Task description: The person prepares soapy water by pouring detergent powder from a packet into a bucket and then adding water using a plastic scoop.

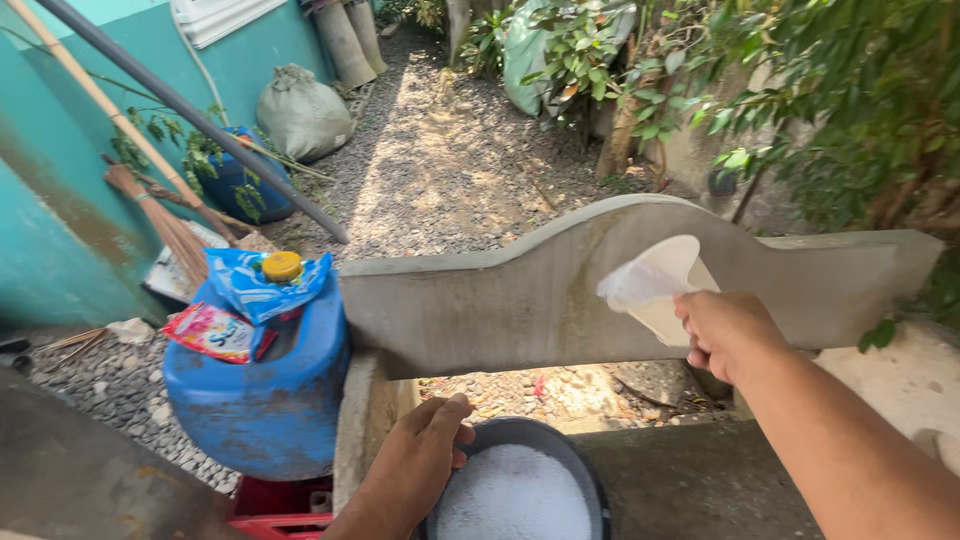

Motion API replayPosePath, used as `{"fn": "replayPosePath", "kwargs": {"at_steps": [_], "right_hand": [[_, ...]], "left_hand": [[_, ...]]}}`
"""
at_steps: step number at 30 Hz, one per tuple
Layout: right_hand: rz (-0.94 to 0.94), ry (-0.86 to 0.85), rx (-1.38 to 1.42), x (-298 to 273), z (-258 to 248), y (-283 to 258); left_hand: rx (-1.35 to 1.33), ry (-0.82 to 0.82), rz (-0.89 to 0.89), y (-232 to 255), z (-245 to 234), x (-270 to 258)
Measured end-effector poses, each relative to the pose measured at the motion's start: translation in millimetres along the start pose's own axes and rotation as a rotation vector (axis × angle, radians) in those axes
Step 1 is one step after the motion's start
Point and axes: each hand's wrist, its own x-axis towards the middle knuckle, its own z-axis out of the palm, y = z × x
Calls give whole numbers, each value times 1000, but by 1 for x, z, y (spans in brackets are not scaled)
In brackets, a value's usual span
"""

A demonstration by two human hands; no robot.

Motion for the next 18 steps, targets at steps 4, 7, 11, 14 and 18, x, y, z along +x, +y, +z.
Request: {"fn": "replayPosePath", "kwargs": {"at_steps": [4,7,11,14,18], "right_hand": [[50,-162,319,-12,22,-15],[86,-249,456,-16,10,-3],[110,-188,394,-17,-30,24],[165,-43,185,-13,-66,46],[189,130,-234,-3,-94,88]], "left_hand": [[27,27,-69,7,-24,-2],[-5,25,-100,10,-34,-4],[-24,13,-109,7,-39,0],[-21,0,-85,4,-38,2],[0,-16,-139,5,-38,1]]}}
